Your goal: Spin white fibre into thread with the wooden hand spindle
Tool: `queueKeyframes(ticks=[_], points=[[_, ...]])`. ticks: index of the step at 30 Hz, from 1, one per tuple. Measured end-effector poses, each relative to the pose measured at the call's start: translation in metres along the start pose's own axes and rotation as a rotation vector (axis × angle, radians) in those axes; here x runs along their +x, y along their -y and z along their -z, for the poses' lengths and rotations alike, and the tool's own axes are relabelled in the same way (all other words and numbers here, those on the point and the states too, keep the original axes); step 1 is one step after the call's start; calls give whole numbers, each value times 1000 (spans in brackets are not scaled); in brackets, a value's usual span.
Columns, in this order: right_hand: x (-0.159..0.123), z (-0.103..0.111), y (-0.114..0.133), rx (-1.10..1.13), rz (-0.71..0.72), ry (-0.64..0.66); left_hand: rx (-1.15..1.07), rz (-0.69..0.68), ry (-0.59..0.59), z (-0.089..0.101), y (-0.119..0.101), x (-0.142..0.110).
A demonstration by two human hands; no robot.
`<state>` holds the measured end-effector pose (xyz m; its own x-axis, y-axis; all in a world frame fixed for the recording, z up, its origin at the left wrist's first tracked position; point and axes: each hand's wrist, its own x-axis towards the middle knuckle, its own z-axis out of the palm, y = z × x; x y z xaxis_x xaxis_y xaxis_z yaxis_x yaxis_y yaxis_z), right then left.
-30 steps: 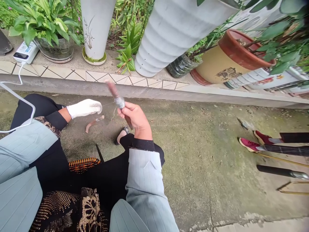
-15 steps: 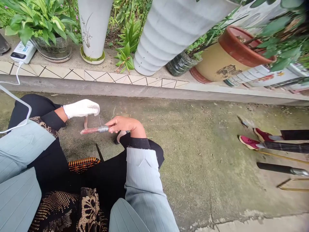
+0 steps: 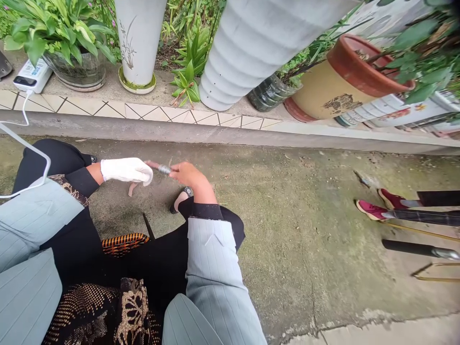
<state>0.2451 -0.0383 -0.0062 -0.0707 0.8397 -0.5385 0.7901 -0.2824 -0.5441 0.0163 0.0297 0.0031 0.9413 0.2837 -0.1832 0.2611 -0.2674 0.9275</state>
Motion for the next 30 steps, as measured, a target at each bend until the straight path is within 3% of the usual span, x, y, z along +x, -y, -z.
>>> queueKeyframes(ticks=[3, 4, 6, 9, 12, 15, 18, 21, 24, 27, 30], points=[[-3, -4, 5, -59, 71, 518, 35, 7, 133, 3, 6, 1], [-5, -4, 7, -15, 125, 611, 43, 9, 100, 5, 7, 1], [-11, -1, 9, 121, 251, 660, 14, 22, 44, 7, 10, 2], [-23, 7, 10, 443, 429, 462, -108, 32, -26, 9, 14, 4], [-29, 14, 7, 792, 511, -46, -195, 29, -117, 9, 16, 7], [-21, 15, 1, 922, 444, -460, -225, 12, -62, 7, 15, 7], [-5, 9, -6, 701, 228, -532, -218, -11, 131, 4, 8, 5], [3, 3, -4, 202, 3, -384, -170, -23, 223, 3, -1, 2], [1, -1, 6, -212, -103, -44, -71, -12, 191, 4, -3, 2], [-5, -3, 13, -290, -52, 318, -5, 12, 85, 7, 3, 2], [-8, -4, 12, -145, 75, 517, 10, 41, -52, 11, 13, 4]])
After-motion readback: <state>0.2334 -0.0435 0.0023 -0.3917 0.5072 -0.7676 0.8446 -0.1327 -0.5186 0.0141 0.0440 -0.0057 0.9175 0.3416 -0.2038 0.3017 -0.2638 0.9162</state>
